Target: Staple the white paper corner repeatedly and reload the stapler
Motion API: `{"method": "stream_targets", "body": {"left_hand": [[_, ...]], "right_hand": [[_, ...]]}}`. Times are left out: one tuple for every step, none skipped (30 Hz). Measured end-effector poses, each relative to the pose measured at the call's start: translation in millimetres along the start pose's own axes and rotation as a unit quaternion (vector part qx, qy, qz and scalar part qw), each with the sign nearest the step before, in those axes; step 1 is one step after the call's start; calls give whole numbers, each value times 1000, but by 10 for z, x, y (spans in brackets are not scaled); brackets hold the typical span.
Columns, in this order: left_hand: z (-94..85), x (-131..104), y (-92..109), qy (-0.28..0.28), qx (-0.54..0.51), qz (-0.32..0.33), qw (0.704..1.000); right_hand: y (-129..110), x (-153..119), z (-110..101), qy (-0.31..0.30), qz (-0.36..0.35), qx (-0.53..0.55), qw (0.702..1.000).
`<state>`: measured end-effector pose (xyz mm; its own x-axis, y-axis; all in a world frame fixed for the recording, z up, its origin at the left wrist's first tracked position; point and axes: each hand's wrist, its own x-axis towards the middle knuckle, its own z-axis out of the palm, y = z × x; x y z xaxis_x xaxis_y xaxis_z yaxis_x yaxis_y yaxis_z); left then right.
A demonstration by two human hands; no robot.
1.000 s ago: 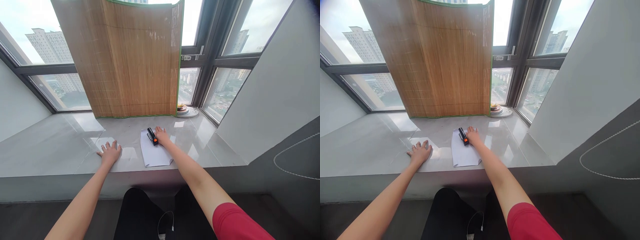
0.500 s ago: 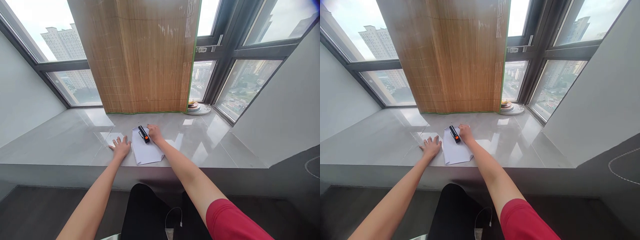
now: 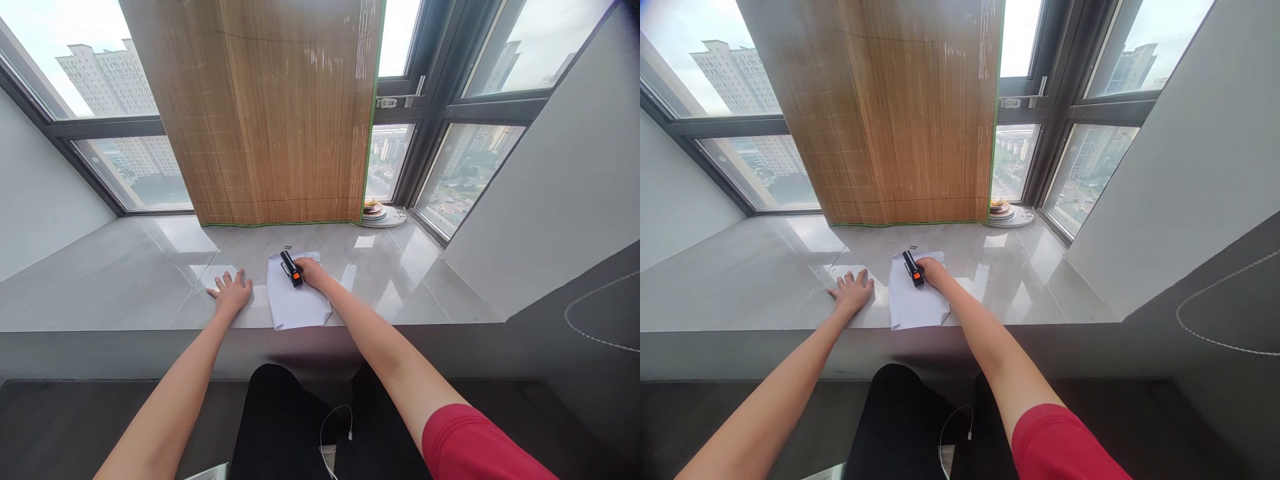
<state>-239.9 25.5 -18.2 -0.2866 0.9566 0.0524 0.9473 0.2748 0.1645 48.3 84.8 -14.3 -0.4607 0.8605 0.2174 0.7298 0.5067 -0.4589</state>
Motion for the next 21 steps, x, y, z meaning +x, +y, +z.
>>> {"method": "stream_targets", "body": {"left_hand": [[-3,-3,4,2,-1,0,1000],[-7,-5,10,3,-1,-1,1000],[-12,-7,16,4,0,-2,1000],[-19,-8,24,4,1,-5,1000],[-25,-9,31,3,2,-8,1000],[-30,-9,38,1,3,-10,1000],[-34,-8,43,0,3,-12,1000],[-34,-6,46,0,3,-12,1000],[-32,-4,47,1,1,-11,1000],[-27,-1,46,3,0,-9,1000],[-20,3,43,6,-1,-8,1000],[-12,7,40,8,-1,-8,1000],[-4,11,37,9,-2,-9,1000],[1,14,35,11,-3,-10,1000],[5,16,33,11,-4,-12,1000],[6,17,32,12,-5,-13,1000],[5,16,32,12,-5,-13,1000],[2,14,32,11,-6,-12,1000],[-2,11,32,10,-7,-11,1000],[-6,7,32,8,-8,-10,1000],[-9,4,31,7,-8,-10,1000]], "right_hand": [[70,-77,-55,0,-4,4,1000],[148,-159,-112,0,-8,8,1000],[231,-245,-170,0,-10,13,1000],[318,-334,-226,3,-8,16,1000],[407,-424,-278,9,-5,21,1000],[495,-515,-324,18,-2,28,999],[579,-602,-365,29,1,37,999],[655,-686,-400,42,5,45,998],[719,-762,-429,53,9,52,997],[770,-830,-453,61,15,54,997],[805,-886,-473,66,23,50,996],[825,-932,-489,68,32,41,996],[831,-965,-501,70,43,27,996],[825,-988,-509,70,53,13,996],[812,-1001,-513,71,63,0,995],[795,-1008,-514,72,71,-11,995],[777,-1008,-511,71,78,-19,994],[761,-1006,-507,72,82,-24,994],[748,-1003,-502,73,84,-27,993],[739,-999,-496,73,86,-30,993],[734,-996,-491,73,87,-32,993]]}}
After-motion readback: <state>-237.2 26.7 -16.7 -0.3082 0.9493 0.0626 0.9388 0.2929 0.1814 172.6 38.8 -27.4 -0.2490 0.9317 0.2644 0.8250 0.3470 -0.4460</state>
